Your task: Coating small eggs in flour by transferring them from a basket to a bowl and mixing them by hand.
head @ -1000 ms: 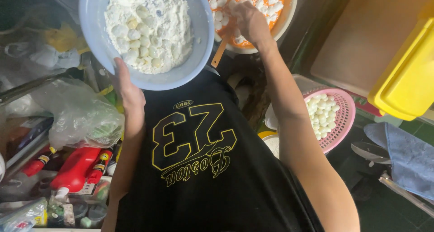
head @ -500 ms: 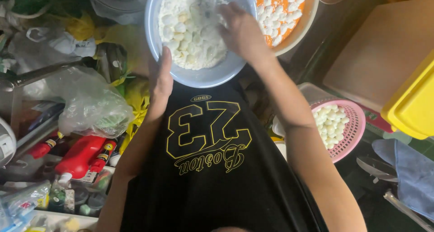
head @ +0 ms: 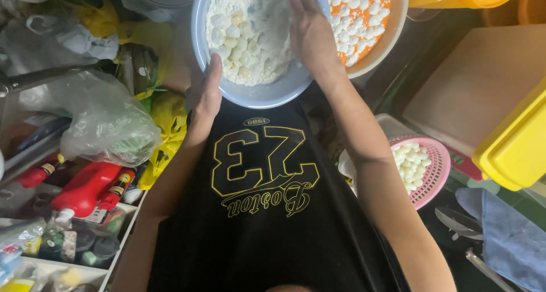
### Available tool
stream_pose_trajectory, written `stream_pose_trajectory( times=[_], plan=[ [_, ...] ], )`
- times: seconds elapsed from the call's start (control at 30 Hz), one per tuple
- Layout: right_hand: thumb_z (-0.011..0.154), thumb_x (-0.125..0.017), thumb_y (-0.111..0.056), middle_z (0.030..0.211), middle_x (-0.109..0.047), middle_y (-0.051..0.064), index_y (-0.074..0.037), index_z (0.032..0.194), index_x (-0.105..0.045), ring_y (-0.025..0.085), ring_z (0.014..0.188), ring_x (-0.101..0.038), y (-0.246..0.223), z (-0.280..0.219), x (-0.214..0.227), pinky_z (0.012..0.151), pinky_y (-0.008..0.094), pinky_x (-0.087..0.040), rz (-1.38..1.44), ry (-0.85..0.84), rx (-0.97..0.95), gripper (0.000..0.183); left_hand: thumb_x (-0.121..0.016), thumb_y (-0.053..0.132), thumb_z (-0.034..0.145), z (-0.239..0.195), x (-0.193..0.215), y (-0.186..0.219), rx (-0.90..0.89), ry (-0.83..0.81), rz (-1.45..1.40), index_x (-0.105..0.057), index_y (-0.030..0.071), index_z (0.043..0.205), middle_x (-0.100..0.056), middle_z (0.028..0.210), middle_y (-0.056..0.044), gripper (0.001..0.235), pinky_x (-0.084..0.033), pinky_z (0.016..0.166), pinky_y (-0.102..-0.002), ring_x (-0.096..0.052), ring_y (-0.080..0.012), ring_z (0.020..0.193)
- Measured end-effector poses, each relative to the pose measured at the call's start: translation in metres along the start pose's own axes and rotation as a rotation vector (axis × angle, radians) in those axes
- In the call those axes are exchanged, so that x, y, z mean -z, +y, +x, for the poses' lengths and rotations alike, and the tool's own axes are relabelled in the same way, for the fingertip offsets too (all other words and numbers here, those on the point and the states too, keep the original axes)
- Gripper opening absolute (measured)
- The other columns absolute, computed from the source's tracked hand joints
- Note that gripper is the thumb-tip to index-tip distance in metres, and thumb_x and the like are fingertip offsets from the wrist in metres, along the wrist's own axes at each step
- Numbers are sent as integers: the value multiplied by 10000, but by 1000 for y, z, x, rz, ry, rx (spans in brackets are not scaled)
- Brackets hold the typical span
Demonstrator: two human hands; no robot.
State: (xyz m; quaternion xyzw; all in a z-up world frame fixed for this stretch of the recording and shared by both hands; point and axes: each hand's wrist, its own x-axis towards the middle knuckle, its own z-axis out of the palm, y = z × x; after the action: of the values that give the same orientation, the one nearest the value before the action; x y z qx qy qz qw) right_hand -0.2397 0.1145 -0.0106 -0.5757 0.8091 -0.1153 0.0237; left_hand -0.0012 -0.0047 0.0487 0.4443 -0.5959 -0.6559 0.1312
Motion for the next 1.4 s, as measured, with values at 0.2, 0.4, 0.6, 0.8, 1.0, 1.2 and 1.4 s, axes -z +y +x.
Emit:
stream_pose_trajectory(
  times=[0.2,0.4,0.6,0.8,1.0,1.2,1.4],
  plan=[
    [819,-428,161,1562,-469,191,-38,1623,-214,262,1212,-693,-16,-11,-9,660,188,-627,-493,-473,111,856,-400,850,715,4,-4,12,422,102,142,-545,190,1394,-689,1330,-84,958,-552,965,-339,-675,-294,1200],
    [1030,-537,-29,1444,-531,180,-53,1513,-427,365,1397,-482,-44,7,26,1215,530,-264,222,-551,154,496,-392,871,730,6,-3,6,314,73,102,-542,171,1405,-678,1364,-97,984,-557,1008,-349,-661,-301,1244],
    [922,-487,74,1381,-469,211,-109,1362,-484,542,1281,-519,-37,1,27,846,527,-629,222,-499,3,477,-396,868,752,10,-4,-16,288,114,113,-584,133,1340,-726,1233,-105,960,-576,869,-295,-712,-275,1118],
    [780,-432,249,1376,-495,159,-223,1542,-371,282,1068,-736,-32,-9,25,516,217,-682,-269,-451,204,899,-515,692,934,8,-5,-17,-22,106,-44,-532,34,1383,-656,1346,-184,797,-502,1082,-335,-630,-304,1274],
    [974,-455,123,1346,-503,192,-89,1166,-589,374,1099,-630,-32,-11,31,612,295,-693,-114,-463,206,316,-407,829,813,1,-3,-8,209,78,123,-550,102,1381,-709,1272,-123,933,-567,953,-285,-683,-280,1190],
    [830,-471,189,1338,-491,134,-265,1535,-395,66,885,-684,-25,3,32,366,131,-557,-592,-577,352,843,-436,796,858,9,-5,-24,128,100,99,-530,61,1393,-660,1348,-163,914,-493,1070,-329,-624,-305,1274],
    [874,-683,108,1136,-501,111,-9,1179,-572,182,794,-535,-13,8,64,703,291,-475,722,-308,0,346,-376,848,719,6,-2,-15,499,56,160,-542,205,1448,-628,1435,-100,986,-505,1038,-324,-622,-328,1269]
  ],
)
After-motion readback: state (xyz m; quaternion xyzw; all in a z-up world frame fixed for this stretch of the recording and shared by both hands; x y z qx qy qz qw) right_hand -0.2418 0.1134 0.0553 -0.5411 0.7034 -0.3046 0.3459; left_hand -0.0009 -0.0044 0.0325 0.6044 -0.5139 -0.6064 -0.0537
